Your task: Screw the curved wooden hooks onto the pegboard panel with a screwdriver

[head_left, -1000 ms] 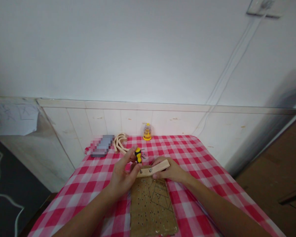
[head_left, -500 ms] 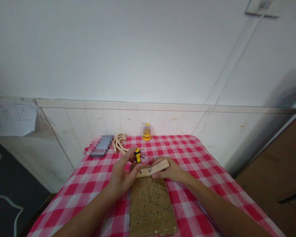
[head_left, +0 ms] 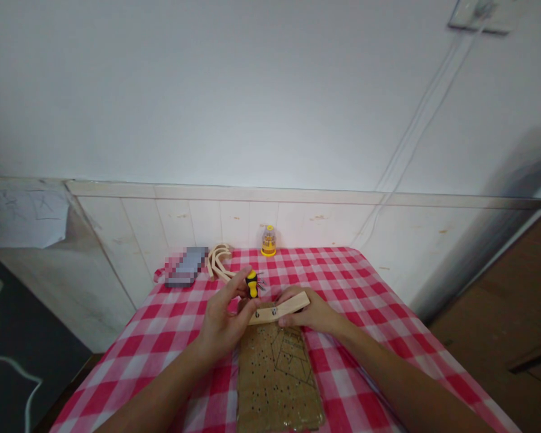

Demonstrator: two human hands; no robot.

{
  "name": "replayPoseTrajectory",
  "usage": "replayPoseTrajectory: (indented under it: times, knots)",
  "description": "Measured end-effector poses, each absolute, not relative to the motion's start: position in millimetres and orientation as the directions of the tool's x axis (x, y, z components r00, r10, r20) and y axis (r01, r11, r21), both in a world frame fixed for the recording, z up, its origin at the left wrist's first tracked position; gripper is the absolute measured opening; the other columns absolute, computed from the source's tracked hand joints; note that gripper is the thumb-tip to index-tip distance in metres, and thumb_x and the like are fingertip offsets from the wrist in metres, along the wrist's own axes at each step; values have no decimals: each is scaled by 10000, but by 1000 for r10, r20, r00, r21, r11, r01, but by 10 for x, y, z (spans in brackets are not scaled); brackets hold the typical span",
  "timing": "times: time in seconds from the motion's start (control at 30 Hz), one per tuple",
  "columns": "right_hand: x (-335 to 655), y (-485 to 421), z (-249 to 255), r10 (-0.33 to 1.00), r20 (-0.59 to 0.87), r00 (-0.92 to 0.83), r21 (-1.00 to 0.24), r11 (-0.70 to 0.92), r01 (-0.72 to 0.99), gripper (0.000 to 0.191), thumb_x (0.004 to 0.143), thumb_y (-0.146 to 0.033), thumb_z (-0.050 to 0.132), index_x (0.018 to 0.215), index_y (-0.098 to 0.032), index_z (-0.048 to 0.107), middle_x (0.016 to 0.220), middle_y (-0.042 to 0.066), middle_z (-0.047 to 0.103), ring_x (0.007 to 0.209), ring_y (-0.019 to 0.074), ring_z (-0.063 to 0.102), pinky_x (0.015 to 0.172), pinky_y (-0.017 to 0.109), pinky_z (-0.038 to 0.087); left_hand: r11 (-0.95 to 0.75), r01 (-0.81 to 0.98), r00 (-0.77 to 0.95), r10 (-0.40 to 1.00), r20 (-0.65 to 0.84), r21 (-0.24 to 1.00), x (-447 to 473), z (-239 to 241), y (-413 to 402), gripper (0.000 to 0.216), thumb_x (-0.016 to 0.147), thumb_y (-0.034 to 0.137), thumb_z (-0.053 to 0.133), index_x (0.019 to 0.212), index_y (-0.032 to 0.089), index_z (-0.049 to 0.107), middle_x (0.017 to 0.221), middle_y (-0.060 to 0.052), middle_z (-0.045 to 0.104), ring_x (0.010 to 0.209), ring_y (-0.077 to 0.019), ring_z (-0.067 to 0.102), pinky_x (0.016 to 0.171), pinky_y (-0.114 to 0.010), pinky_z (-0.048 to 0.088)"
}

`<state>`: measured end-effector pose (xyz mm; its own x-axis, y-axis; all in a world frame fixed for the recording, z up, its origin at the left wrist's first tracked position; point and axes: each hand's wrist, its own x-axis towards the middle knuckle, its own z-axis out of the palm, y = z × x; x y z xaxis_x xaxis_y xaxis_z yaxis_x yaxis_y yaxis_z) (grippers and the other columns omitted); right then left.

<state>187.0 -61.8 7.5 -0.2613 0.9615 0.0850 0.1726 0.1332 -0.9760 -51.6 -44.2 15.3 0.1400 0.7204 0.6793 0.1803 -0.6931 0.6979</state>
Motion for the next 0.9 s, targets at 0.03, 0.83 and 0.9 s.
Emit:
replayPoseTrajectory:
  times: [0.03,0.83,0.9]
  knots:
    - [1868,-619,77,962,86,-261,-976,134,173,452,536,-431,971,833,-178,742,793,14,744,693,155,643,641,280,483,-693,181,142,721,678,698,-516,154,-442,597,857,212,694,1433,241,538,935,-21,704,837,-148,688,788,-272,595]
    - [1862,-628,94,965,64,-252,-978,111,177,456,532,-437,971,827,-182,736,786,11,734,687,154,637,632,279,481,-707,225,149,704,694,670,-529,133,-421,606,857,258,713,1432,252,522,895,1,685,795,-145,680,776,-280,594]
    - [1863,-627,95,964,64,-257,-978,111,175,456,535,-441,970,828,-181,736,782,9,730,687,155,637,637,282,484,-698,207,144,714,685,685,-526,137,-426,597,862,259,707,1430,250,524,907,-4,694,809,-147,686,787,-287,598]
